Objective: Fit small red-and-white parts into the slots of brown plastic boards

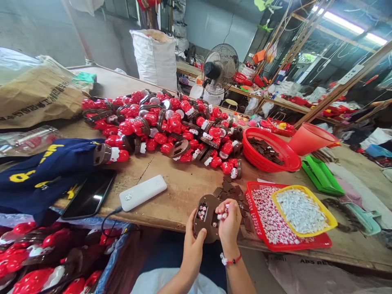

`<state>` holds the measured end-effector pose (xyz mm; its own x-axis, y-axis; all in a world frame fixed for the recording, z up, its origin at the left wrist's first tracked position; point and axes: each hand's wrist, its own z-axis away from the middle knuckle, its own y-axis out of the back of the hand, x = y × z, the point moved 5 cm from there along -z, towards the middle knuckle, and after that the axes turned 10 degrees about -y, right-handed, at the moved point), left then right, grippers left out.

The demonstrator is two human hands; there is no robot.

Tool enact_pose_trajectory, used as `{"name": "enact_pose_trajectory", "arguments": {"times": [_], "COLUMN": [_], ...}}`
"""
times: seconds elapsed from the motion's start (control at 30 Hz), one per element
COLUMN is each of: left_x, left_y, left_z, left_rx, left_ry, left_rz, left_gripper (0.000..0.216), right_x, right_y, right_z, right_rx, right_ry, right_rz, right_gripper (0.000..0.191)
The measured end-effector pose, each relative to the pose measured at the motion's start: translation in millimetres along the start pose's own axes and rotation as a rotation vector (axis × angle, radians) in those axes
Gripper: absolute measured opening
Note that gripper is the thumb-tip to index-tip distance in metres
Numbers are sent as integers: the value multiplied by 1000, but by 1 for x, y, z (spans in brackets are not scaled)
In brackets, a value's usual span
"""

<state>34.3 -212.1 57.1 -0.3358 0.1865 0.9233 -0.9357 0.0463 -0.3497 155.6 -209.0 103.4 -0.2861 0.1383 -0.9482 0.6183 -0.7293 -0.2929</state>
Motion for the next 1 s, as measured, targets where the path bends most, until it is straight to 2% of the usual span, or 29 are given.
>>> {"name": "enact_pose_trajectory", "arguments": {"times": [0.2, 0.37, 0.5, 0.6, 0.7, 0.8, 0.9, 1.0], "left_x": [1, 0, 1, 0, 0, -1, -3, -3], "left_y": [-1, 1, 4, 6, 6, 6, 6, 5], "left_z": [0, -2, -4, -6, -8, -10, -10, -9], "left_rx": [8, 6, 26, 38, 31, 32, 36, 29], "left_ry": [11, 18, 31, 88, 112, 100, 91, 78], "left_rz": [8, 35, 62, 93, 119, 108, 105, 106], "left_gripper": [55, 54, 55, 56, 57, 57, 58, 58], "right_x": [0, 2, -12, -30, -49, -54, -51, -46], "right_y": [1, 3, 26, 66, 109, 133, 127, 89], "right_z": [-2, -5, -18, -39, -65, -85, -83, -56], "right_rx": [24, 67, 99, 179, 283, 264, 225, 32], "right_ry": [-32, -142, -90, 22, 194, 312, 406, 450], "right_rz": [-93, -178, -110, 165, 733, 1146, 1250, 1199], "right_gripper": [33, 27, 27, 28, 29, 32, 34, 29]}}
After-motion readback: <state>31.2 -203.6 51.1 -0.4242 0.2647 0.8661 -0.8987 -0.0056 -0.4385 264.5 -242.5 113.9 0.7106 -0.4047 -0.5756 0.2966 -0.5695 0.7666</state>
